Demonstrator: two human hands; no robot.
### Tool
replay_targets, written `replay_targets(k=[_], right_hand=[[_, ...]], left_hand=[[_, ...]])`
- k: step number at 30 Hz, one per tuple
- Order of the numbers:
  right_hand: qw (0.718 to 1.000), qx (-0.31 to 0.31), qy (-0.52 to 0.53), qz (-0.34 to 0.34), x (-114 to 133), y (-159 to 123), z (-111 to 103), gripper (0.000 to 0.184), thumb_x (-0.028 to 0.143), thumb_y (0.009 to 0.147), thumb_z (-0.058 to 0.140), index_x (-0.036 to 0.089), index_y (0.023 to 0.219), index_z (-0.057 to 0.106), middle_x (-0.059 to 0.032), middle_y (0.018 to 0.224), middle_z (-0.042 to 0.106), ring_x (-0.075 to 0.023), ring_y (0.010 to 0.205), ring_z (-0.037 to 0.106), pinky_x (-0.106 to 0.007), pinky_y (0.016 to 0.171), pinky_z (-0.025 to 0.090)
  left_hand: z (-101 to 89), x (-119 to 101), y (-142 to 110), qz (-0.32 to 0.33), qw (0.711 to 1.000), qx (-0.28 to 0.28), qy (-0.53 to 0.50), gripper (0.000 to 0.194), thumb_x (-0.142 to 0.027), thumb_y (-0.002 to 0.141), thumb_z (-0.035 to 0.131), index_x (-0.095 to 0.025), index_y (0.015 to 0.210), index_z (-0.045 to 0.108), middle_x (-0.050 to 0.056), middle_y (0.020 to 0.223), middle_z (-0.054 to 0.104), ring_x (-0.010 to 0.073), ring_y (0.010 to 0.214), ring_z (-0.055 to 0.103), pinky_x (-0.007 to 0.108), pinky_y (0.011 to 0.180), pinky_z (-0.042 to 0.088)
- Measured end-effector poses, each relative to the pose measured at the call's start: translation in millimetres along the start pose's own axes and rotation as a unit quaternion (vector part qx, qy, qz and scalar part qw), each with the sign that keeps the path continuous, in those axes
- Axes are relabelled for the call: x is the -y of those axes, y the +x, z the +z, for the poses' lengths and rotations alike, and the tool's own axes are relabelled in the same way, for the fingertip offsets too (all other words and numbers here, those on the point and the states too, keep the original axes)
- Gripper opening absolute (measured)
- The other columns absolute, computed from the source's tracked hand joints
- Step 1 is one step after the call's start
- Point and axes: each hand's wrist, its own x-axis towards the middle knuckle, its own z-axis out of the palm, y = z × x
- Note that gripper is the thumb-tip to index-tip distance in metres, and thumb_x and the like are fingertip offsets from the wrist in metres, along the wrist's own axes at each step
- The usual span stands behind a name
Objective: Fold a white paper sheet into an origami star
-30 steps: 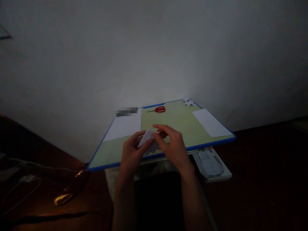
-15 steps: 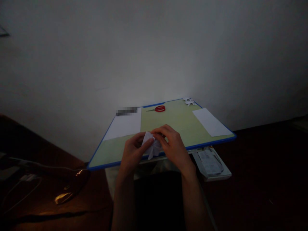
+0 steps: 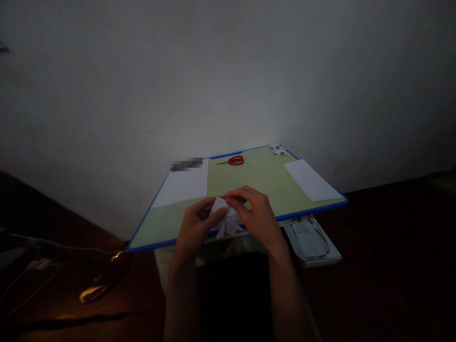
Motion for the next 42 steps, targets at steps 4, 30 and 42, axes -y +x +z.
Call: replay_targets(k=[4, 30, 42], right_hand=[[0.999, -0.010, 0.037, 0.038, 1, 0, 1, 0.009, 0.025, 0.093, 0.075, 0.024, 0.097, 0.083, -0.0039, 0.100, 0.084, -0.0222, 0.094, 0.075, -0.037, 0.086, 0.058], [0.997, -0.059, 0.048, 0.020, -3, 5, 12, 0.012, 0.029, 0.090, 0.076, 0.023, 0.099, 0.080, -0.0043, 0.096, 0.080, -0.0202, 0.087, 0.073, -0.034, 0.081, 0.059], [0.999, -0.017, 0.043, 0.018, -4, 4, 9, 0.008, 0.029, 0.091, 0.078, 0.022, 0.091, 0.081, -0.0035, 0.090, 0.080, -0.0201, 0.084, 0.072, -0.034, 0.079, 0.056]], left_hand=[[0.8, -2, 0, 0.006, 1.000, 0.005, -0.003, 0.031, -0.031, 0.080, 0.089, -0.015, 0.106, 0.083, 0.010, 0.101, 0.085, 0.0219, 0.089, 0.078, 0.031, 0.081, 0.062], [2.6, -4, 5, -0.008, 0.999, -0.042, -0.033, 0.027, -0.030, 0.077, 0.091, -0.015, 0.096, 0.079, 0.007, 0.087, 0.083, 0.0177, 0.073, 0.075, 0.025, 0.068, 0.057], [-2.0, -3, 2, -0.018, 0.998, -0.008, -0.063, 0.029, -0.028, 0.079, 0.090, -0.016, 0.103, 0.078, 0.006, 0.089, 0.084, 0.0184, 0.071, 0.076, 0.026, 0.069, 0.059]])
